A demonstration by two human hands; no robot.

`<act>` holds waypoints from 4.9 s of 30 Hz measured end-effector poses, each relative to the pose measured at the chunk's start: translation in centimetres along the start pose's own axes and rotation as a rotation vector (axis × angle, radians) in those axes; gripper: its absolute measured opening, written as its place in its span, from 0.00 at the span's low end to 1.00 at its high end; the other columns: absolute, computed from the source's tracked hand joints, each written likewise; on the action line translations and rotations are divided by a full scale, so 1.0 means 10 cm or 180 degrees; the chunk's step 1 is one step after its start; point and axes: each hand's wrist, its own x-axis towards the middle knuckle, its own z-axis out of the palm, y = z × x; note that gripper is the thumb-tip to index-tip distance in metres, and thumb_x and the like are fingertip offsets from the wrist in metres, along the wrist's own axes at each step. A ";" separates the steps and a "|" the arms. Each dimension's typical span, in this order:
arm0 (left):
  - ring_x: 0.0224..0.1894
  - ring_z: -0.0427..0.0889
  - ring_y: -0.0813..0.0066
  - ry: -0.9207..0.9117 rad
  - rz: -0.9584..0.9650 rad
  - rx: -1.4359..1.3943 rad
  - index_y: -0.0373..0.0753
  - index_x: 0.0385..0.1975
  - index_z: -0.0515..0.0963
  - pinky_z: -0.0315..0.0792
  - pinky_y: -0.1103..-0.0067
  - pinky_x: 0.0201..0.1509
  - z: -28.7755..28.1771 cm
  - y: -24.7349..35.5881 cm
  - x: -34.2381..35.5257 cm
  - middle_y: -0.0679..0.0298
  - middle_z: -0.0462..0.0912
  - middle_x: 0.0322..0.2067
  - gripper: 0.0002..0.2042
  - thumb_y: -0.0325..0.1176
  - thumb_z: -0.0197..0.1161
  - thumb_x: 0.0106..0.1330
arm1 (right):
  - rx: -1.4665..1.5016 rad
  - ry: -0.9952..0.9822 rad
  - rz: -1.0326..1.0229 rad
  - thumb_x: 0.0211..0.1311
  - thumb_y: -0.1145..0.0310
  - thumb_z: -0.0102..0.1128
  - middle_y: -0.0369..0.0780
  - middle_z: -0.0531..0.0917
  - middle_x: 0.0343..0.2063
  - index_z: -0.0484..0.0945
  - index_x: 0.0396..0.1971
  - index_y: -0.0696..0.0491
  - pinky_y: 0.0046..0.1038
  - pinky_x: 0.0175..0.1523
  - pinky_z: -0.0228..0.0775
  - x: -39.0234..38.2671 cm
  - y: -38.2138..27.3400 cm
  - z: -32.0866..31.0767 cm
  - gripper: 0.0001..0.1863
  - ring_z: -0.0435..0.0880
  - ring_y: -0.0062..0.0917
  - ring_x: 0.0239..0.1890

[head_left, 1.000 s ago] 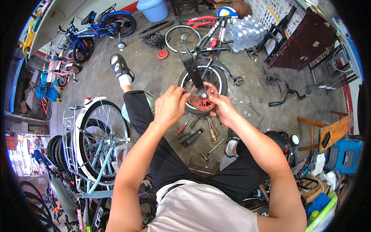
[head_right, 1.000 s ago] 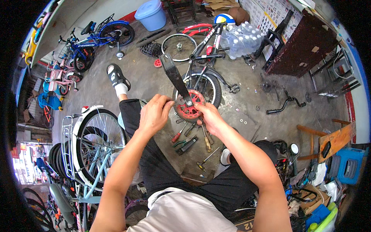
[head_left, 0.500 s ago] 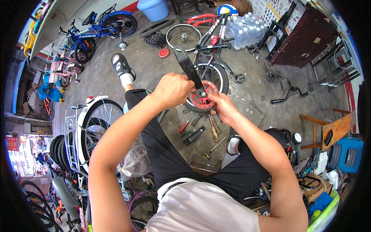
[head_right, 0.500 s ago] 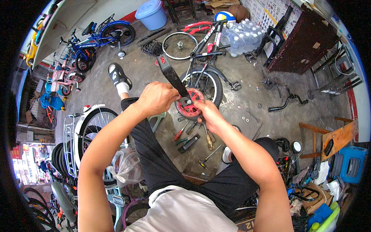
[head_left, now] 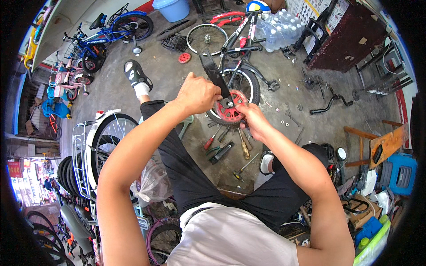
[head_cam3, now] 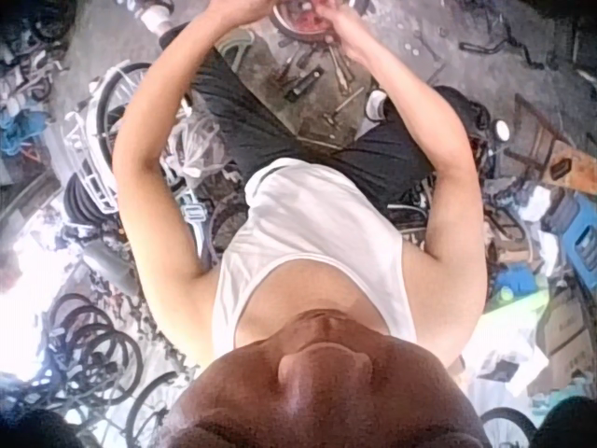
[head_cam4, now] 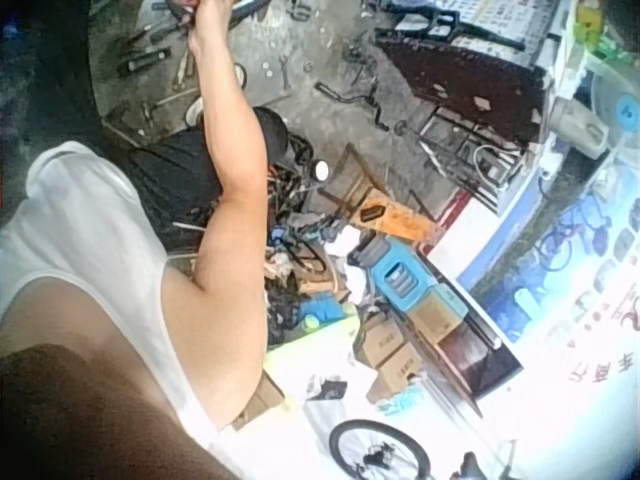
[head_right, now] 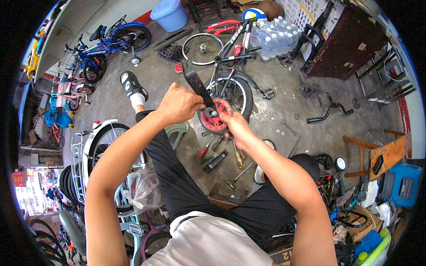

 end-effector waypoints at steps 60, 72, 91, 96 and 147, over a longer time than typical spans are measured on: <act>0.34 0.87 0.62 0.0092 0.0905 0.0868 0.38 0.42 0.80 0.81 0.66 0.37 0.10 0.27 -0.03 0.58 0.79 0.35 0.09 0.32 0.61 0.65 | -0.1050 0.0980 -0.0489 0.68 0.61 0.63 0.50 0.89 0.35 0.85 0.39 0.64 0.39 0.49 0.73 0.28 0.13 -0.13 0.18 0.88 0.36 0.42; 0.37 0.88 0.51 -0.0420 0.0007 0.0144 0.43 0.49 0.83 0.82 0.60 0.39 0.23 0.36 -0.13 0.55 0.82 0.39 0.12 0.35 0.63 0.68 | -0.1215 0.1056 -0.0482 0.68 0.59 0.62 0.54 0.88 0.42 0.83 0.44 0.66 0.41 0.53 0.73 0.33 0.21 -0.17 0.21 0.87 0.42 0.49; 0.38 0.89 0.60 0.0044 -0.1706 -0.2533 0.34 0.53 0.85 0.78 0.68 0.44 0.86 0.57 -0.29 0.48 0.89 0.36 0.17 0.40 0.63 0.75 | -0.1320 0.1211 -0.0619 0.69 0.59 0.64 0.51 0.88 0.35 0.83 0.41 0.65 0.39 0.47 0.76 0.24 0.14 -0.08 0.20 0.89 0.37 0.40; 0.23 0.70 0.80 -0.0671 -0.2644 -0.4712 0.36 0.55 0.83 0.64 0.79 0.25 0.76 0.65 -0.28 0.68 0.76 0.30 0.18 0.44 0.60 0.79 | -0.1704 0.1324 -0.0760 0.70 0.58 0.63 0.51 0.89 0.35 0.82 0.39 0.63 0.41 0.48 0.76 0.35 0.24 -0.19 0.19 0.89 0.41 0.40; 0.28 0.77 0.85 0.0335 -0.3489 -0.5404 0.39 0.51 0.75 0.70 0.83 0.29 2.51 1.11 -0.43 0.71 0.82 0.35 0.13 0.20 0.66 0.70 | -0.3452 0.3929 -0.0106 0.57 0.67 0.69 0.48 0.86 0.43 0.87 0.41 0.51 0.46 0.55 0.77 2.17 2.04 -3.65 0.11 0.85 0.46 0.48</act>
